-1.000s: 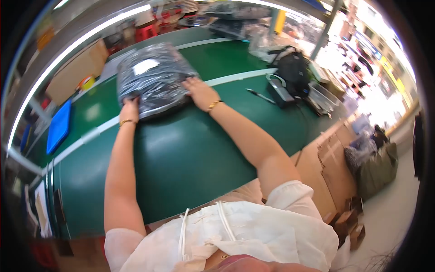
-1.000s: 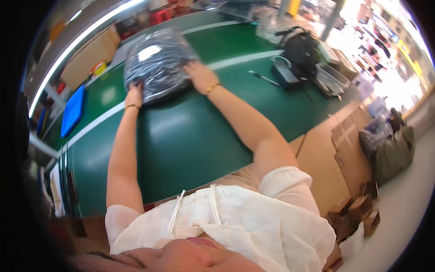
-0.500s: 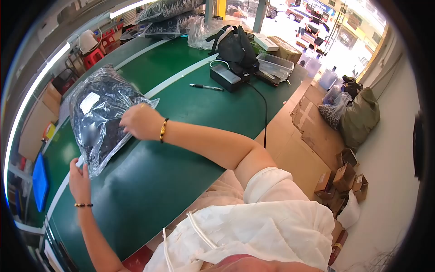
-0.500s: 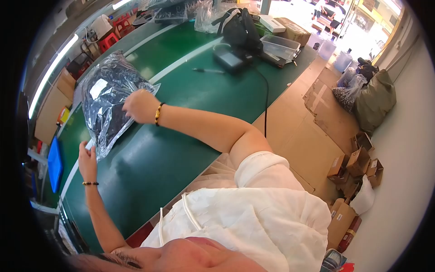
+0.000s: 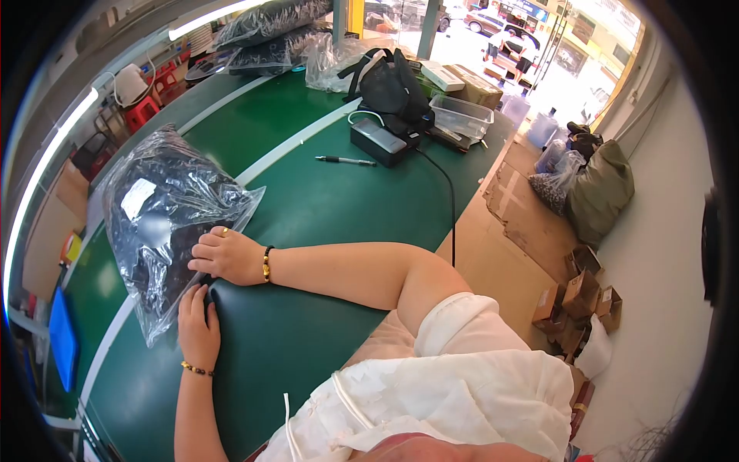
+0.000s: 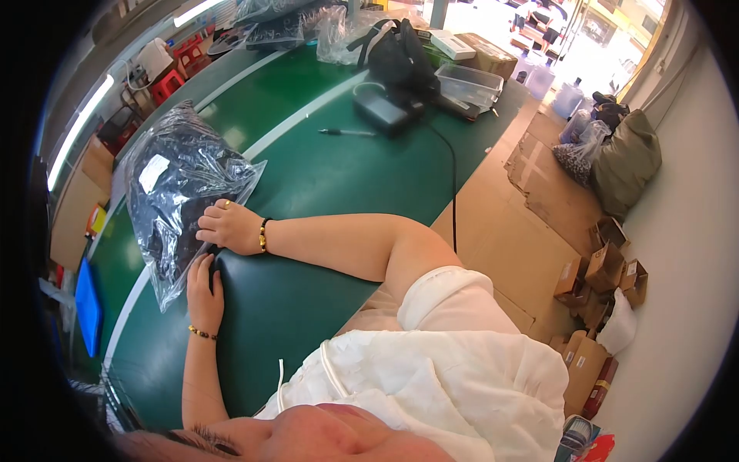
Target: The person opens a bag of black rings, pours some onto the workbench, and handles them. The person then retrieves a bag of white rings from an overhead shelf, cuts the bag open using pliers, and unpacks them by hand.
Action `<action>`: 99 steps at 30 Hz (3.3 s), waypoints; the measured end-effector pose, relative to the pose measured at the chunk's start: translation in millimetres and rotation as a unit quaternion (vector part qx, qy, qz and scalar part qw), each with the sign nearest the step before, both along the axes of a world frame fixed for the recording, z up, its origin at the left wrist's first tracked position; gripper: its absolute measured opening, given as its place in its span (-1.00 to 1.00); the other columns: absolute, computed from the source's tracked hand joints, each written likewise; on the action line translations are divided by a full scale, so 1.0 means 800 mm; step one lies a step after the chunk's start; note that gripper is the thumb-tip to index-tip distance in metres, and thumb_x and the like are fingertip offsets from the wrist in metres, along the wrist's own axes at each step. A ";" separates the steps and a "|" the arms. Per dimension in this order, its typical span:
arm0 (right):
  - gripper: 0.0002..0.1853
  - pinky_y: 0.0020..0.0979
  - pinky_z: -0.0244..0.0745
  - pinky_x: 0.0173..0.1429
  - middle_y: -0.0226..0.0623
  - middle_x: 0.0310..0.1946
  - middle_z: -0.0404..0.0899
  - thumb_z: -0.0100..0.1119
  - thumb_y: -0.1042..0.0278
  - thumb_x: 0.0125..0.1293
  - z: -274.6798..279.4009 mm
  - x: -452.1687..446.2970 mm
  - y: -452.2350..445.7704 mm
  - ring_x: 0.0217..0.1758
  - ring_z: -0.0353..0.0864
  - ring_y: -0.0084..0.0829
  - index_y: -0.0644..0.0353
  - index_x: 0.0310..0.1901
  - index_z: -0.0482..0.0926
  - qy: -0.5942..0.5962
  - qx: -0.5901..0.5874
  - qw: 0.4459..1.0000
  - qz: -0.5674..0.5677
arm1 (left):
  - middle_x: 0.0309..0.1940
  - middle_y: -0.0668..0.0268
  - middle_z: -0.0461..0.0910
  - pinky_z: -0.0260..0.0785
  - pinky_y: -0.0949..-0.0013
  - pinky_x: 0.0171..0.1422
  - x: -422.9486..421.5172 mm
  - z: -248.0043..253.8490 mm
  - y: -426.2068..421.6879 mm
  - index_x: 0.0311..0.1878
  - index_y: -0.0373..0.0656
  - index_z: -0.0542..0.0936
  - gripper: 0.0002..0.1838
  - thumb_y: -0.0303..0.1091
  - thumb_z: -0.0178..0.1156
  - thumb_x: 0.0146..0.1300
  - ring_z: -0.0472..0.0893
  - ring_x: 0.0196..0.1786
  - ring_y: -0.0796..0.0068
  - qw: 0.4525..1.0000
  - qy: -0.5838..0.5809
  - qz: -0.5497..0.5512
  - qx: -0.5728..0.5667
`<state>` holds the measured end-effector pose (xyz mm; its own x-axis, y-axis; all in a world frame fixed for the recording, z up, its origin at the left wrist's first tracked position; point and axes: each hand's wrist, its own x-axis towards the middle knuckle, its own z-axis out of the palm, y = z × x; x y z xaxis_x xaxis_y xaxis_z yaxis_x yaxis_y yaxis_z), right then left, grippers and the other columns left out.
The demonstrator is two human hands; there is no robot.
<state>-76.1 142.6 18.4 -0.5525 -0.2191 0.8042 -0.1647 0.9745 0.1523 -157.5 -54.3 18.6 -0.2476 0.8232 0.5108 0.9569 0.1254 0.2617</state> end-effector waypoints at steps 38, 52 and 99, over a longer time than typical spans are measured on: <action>-0.75 -0.55 0.43 -0.30 -0.43 -0.51 0.66 0.59 0.28 0.01 0.047 -0.020 0.040 -0.44 0.55 -0.66 0.21 -0.44 0.69 -0.359 -0.444 0.817 0.081 | -0.03 0.16 0.58 0.50 0.30 -0.12 0.001 0.010 0.008 0.17 -0.14 0.55 -0.62 -0.50 0.21 0.27 0.64 -0.17 0.20 0.989 -0.138 0.015 0.055; -0.86 -0.26 0.44 -0.15 -0.38 -0.47 0.55 0.32 0.21 0.20 0.026 -0.021 0.009 -0.26 0.57 -0.29 0.06 -0.37 0.71 -0.244 -0.231 0.940 0.063 | -0.52 0.37 0.57 0.43 0.28 -0.47 -0.023 -0.004 0.018 -0.23 -0.04 0.54 -0.89 -0.26 0.23 0.29 0.62 -0.50 0.29 0.981 0.113 0.153 0.048; -0.89 -0.30 0.38 -0.30 -0.33 -0.40 0.45 0.09 0.30 0.20 -0.025 -0.045 -0.023 -0.38 0.52 -0.35 0.12 -0.32 0.43 -0.074 -0.067 0.994 -0.034 | -0.49 0.40 0.43 0.37 0.42 -0.52 -0.027 -0.006 0.031 -0.30 -0.03 0.54 -0.97 -0.37 0.13 0.28 0.55 -0.53 0.47 0.901 0.397 0.125 -0.124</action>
<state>-112.0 124.5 -1.3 -0.6770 -0.0741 0.7322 -0.1091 0.9940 -0.0003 -179.2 -29.7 14.0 -0.0784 0.9057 0.4166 0.7638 0.3231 -0.5587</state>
